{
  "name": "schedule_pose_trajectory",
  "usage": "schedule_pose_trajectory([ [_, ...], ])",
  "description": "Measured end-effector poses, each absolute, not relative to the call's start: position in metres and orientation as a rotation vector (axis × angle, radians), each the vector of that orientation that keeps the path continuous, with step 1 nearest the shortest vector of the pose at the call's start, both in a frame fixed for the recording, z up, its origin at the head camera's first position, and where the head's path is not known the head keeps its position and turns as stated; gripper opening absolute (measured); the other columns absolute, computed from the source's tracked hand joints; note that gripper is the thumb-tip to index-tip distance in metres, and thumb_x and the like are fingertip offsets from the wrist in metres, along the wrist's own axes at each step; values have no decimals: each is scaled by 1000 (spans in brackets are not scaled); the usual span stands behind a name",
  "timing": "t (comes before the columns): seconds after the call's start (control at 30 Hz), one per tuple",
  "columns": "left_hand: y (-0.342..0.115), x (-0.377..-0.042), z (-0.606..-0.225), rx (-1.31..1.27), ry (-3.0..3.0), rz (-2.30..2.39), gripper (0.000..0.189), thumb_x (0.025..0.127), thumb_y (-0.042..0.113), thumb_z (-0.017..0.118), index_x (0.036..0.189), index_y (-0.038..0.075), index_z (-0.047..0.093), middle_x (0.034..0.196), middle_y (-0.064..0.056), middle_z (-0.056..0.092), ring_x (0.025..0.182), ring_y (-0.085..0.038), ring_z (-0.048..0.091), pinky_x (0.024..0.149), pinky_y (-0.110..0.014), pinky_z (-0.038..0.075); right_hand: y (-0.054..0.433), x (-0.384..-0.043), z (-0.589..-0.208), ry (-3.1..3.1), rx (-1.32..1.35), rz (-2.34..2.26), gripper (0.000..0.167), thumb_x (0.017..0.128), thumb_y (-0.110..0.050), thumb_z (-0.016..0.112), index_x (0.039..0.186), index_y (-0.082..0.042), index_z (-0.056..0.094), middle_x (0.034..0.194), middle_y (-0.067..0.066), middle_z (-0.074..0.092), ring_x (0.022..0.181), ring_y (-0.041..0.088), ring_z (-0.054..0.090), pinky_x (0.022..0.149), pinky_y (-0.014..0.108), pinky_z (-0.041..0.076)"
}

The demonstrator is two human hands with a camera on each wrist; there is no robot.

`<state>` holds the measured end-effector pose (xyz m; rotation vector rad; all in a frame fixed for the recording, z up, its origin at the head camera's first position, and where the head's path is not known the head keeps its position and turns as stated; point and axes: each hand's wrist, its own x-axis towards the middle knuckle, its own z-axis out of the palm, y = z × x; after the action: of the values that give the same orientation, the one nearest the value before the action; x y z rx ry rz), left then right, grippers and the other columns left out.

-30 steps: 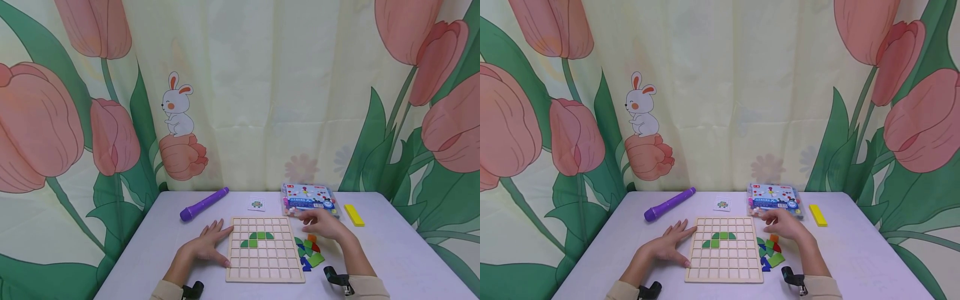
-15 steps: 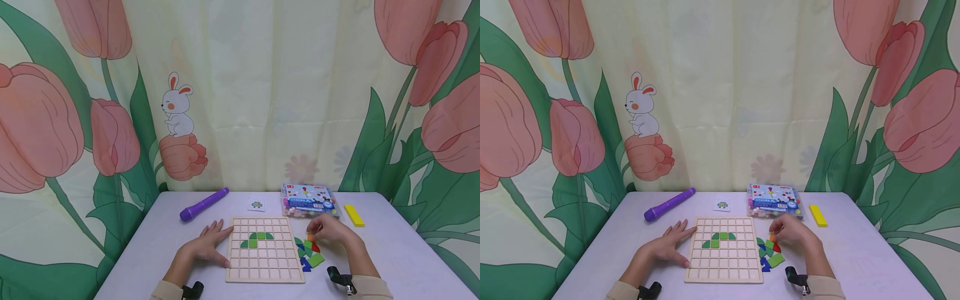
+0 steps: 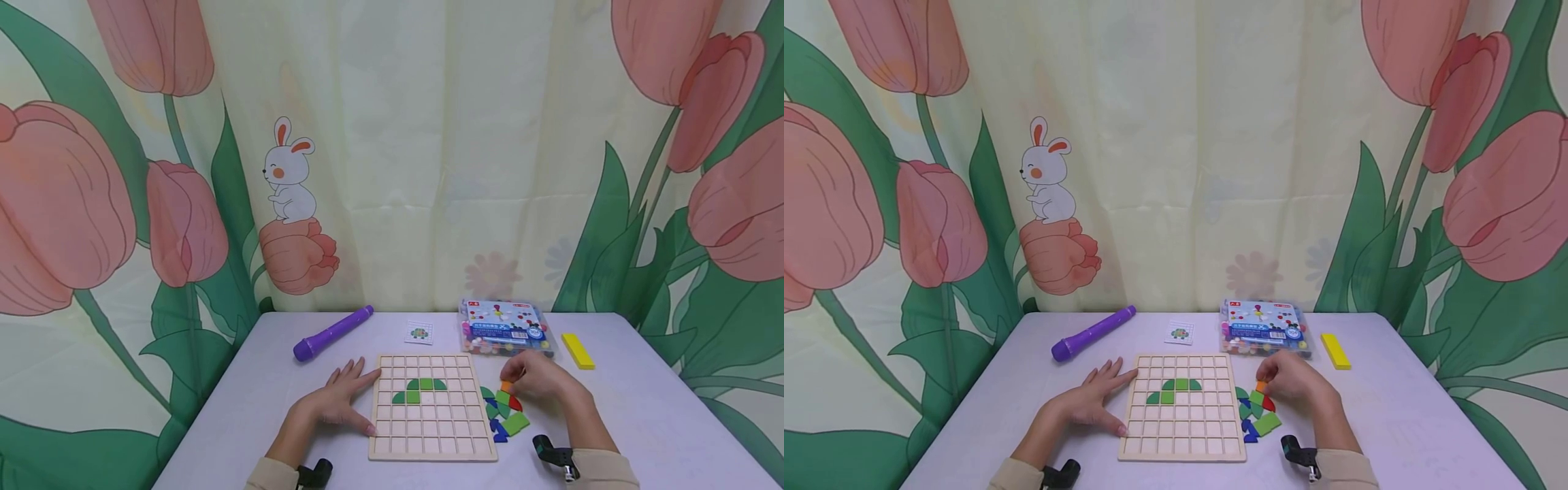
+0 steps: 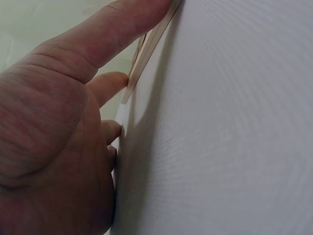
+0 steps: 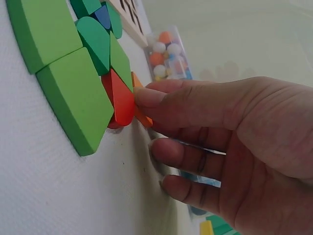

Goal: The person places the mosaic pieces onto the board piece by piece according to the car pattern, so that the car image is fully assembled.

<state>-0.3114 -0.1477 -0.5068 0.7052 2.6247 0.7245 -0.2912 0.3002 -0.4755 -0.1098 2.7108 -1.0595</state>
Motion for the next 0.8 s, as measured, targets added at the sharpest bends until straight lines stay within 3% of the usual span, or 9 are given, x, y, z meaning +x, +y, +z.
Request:
schedule_pose_trajectory([
  [0.5,-147,-310,-504,702,2616,725,117,68,64,89,164,31,32,176,-18,5,163,-41,-3,129,-64,-1,300,-292,-479,2690,-110,-1100,20,83,-3,84,97,-10,70,88,5,66,88,21,58,81,32,57],
  [0.8,-148,-311,-507,690,2621,725,117,67,65,89,164,32,33,176,-16,5,163,-40,-2,129,-65,-1,302,-295,-477,2678,-179,-1219,13,94,-2,72,106,-7,73,93,6,66,89,21,57,78,29,54],
])
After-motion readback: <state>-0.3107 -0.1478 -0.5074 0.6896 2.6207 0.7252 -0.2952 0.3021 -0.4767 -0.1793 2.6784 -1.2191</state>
